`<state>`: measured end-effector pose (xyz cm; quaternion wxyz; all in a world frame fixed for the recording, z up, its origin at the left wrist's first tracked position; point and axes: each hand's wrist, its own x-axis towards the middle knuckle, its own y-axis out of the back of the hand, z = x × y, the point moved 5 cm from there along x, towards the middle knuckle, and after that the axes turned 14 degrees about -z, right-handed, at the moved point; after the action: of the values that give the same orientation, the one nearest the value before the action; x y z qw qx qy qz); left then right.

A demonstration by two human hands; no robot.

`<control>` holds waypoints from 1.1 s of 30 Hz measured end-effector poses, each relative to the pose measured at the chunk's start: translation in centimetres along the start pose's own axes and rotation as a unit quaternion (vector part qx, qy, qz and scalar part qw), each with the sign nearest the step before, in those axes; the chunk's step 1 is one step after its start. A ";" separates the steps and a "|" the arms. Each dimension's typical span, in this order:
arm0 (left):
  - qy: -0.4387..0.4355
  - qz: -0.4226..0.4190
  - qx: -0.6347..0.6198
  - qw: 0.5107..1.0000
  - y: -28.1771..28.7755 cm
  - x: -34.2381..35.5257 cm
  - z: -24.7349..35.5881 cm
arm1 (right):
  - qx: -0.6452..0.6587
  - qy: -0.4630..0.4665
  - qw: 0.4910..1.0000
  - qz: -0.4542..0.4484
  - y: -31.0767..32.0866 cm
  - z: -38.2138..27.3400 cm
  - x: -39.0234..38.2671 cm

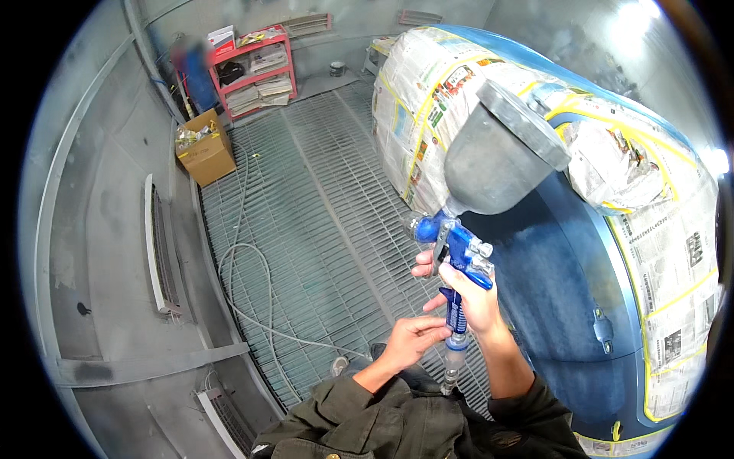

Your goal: The person sprays blue paint onto the side of a car using a spray gun. The person then exits the booth, pours the remaining paint into a container, and adds a solvent to clean the spray gun.

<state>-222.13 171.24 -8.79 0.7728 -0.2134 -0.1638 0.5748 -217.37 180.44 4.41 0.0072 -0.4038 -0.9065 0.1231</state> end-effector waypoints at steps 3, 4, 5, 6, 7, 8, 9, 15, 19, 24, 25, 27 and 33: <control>0.000 -0.004 -0.025 1.000 -0.3 2.7 -0.4 | -0.031 -0.028 0.999 -0.015 3.2 0.4 1.0; 0.002 -0.005 -0.035 0.999 -0.5 3.3 -0.6 | -0.014 -0.023 1.000 -0.005 3.7 0.3 1.2; 0.003 -0.007 -0.045 0.999 -0.5 4.0 -0.7 | -0.012 -0.024 1.000 -0.003 4.2 0.0 1.6; 0.005 -0.009 -0.045 0.999 -0.5 4.8 -0.7 | -0.011 -0.026 1.000 -0.001 4.7 -0.4 2.2; 0.007 -0.009 -0.045 0.999 -0.4 5.5 -0.6 | -0.008 -0.028 1.000 0.001 5.1 -0.7 2.7; 0.010 -0.010 -0.046 0.999 -0.2 6.1 -0.5 | -0.008 -0.032 0.999 0.001 5.5 -0.8 3.1; 0.018 -0.009 -0.054 0.998 -0.1 6.4 -0.6 | -0.006 -0.065 0.998 -0.007 6.2 -0.2 3.3; 0.047 -0.031 -0.049 0.997 1.3 8.7 0.4 | 0.047 -0.054 0.997 0.019 7.3 -0.1 6.1; 0.062 -0.113 -0.065 0.989 3.1 10.1 1.0 | 0.102 -0.123 0.986 -0.053 9.4 1.3 6.7; 0.110 -0.371 0.136 0.912 3.5 11.9 2.0 | 0.155 0.057 0.982 -0.095 10.1 -2.3 6.9; 0.105 -0.423 0.195 0.879 3.9 11.8 0.1 | 0.160 0.051 0.984 -0.057 10.3 -2.7 5.8; 0.158 -0.498 0.214 0.825 5.0 10.7 -4.2 | 0.142 0.084 0.986 -0.034 10.9 -3.6 3.0; 0.281 -0.563 0.226 0.744 14.9 8.4 -16.6 | 0.055 0.290 0.920 0.258 12.3 -5.7 -10.9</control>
<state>-223.68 180.69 -30.67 0.9925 -0.0534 0.1057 -0.0303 -200.41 181.64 8.10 0.2597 -0.6407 -0.7210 0.0477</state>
